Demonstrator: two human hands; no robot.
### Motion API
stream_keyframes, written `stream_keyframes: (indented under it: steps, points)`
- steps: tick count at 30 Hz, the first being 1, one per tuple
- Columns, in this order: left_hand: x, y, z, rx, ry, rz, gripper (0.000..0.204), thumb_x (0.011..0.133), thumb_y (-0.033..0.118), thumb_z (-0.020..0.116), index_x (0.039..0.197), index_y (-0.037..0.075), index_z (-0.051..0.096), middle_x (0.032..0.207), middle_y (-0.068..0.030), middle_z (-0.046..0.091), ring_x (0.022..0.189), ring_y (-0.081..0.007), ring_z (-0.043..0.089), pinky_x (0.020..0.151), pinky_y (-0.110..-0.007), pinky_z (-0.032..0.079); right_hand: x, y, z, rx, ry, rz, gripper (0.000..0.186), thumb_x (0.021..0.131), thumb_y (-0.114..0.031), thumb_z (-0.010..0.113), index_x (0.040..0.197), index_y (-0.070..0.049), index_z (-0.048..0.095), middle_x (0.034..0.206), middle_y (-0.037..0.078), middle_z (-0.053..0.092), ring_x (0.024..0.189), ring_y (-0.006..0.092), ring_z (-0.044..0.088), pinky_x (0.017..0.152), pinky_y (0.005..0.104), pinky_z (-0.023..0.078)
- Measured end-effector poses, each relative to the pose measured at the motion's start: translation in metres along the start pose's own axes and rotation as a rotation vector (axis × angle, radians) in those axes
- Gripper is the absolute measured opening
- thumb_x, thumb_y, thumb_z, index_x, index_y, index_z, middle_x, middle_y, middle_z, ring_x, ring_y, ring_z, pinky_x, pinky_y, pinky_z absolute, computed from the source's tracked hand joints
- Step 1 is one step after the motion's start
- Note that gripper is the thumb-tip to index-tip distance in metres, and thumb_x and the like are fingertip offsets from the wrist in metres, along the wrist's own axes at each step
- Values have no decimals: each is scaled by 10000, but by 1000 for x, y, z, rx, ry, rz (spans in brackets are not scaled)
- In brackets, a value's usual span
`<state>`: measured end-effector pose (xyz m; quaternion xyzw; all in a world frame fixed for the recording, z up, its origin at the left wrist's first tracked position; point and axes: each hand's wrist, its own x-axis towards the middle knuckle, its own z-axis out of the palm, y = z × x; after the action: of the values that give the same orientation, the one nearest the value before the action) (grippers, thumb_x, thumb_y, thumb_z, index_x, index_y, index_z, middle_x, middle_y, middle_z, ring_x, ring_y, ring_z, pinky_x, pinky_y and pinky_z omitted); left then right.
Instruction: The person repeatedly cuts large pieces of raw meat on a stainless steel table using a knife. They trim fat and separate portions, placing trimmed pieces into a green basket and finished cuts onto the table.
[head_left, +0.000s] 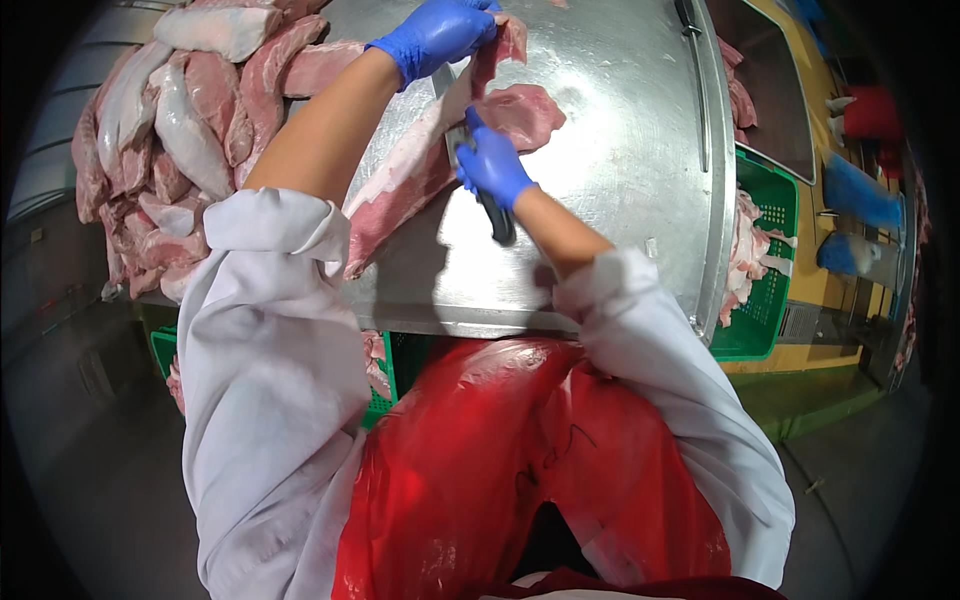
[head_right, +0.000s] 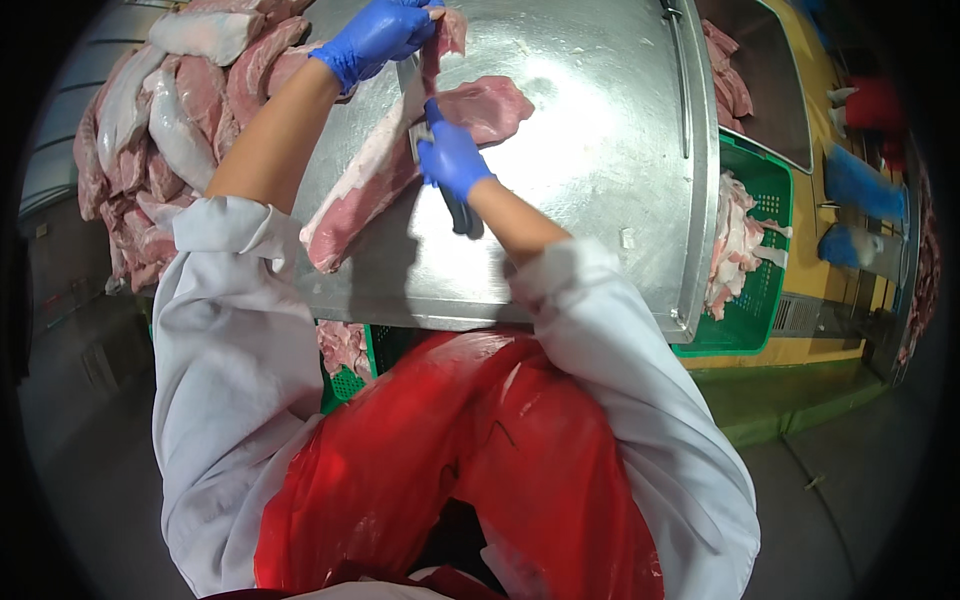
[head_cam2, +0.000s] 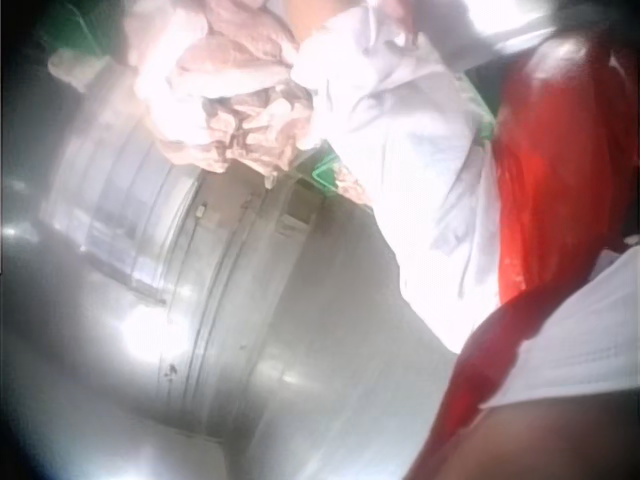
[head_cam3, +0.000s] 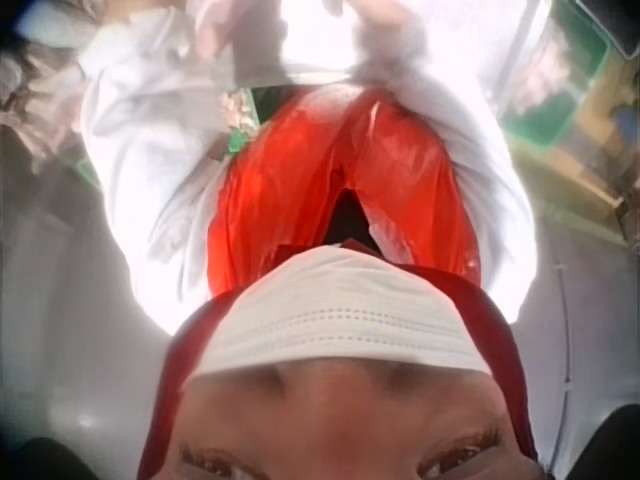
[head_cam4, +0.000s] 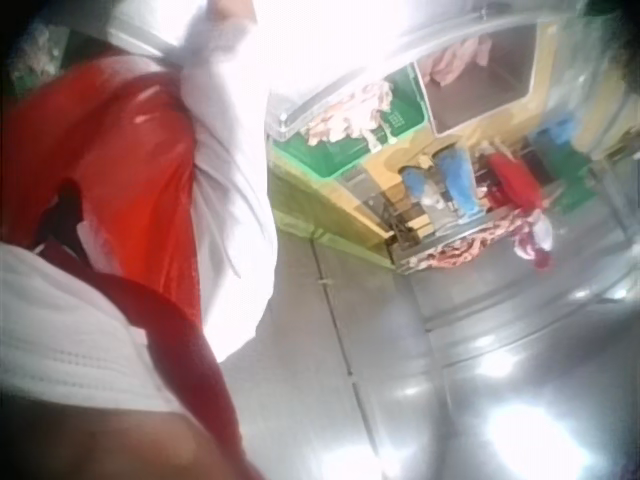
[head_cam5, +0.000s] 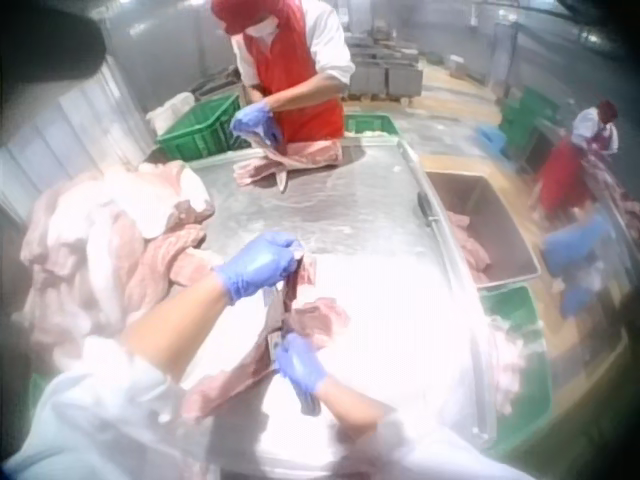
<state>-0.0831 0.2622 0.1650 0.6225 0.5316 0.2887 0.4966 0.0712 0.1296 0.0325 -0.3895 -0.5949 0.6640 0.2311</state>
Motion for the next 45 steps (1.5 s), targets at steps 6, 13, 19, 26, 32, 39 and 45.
stream_keyframes:
  steps: [6, 13, 19, 26, 32, 39, 45]
  points:
    - [-35, 12, -24, -330, 6, -16, 183, 923, 157, 584, 745, 134, 547, 622, 29, 460, 502, -70, 375, 432, -244, 277, -73, 1, 31, -58, -79, 23, 697, 968, -200, 515, 1589, -184, 199, 640, 95, 614, 527, 181, 627, 539, 335, 551]
    - [-69, 41, -44, -301, 174, -24, 195, 961, 184, 578, 778, 119, 570, 657, 25, 479, 526, -78, 403, 453, -238, 302, -84, 12, 53, -175, -144, -78, 733, 971, -193, 437, 1605, -173, 70, 660, 157, 629, 552, 269, 645, 629, 404, 580]
    - [-99, 74, -20, -167, 122, 146, 207, 949, 164, 592, 759, 82, 589, 673, 4, 534, 551, -93, 460, 486, -251, 361, -16, -12, 67, -269, -51, 23, 755, 942, -158, 466, 1599, -132, 96, 627, 103, 603, 491, 225, 610, 507, 380, 547]
    - [-123, 76, -30, 35, 297, 522, 187, 921, 124, 569, 766, 30, 614, 668, -57, 583, 572, -135, 547, 514, -284, 446, -82, 2, 103, -140, -114, -14, 745, 981, -213, 484, 1604, -154, 80, 661, 110, 629, 529, 187, 623, 504, 356, 534]
    - [-165, 122, -40, -199, 132, 328, 212, 887, 108, 543, 738, -27, 610, 602, -123, 590, 452, -205, 592, 424, -314, 493, -60, 24, 137, -244, -120, -73, 821, 917, -76, 513, 1603, -128, 66, 650, 112, 612, 492, 203, 606, 465, 353, 520]
    - [-190, 146, -42, -107, 273, 424, 275, 945, 156, 541, 766, -31, 633, 625, -91, 618, 516, -165, 595, 510, -290, 493, 8, 31, 152, -217, -197, -17, 791, 934, -104, 465, 1606, -140, 51, 633, 89, 595, 491, 204, 604, 479, 360, 522]
    - [-272, 180, -75, -373, 570, 382, 213, 913, 108, 512, 765, 1, 621, 667, -51, 577, 508, -127, 518, 471, -254, 434, -83, 16, 184, -184, -229, -162, 817, 884, -9, 426, 1605, -137, 63, 732, 165, 604, 539, 231, 602, 531, 377, 524]
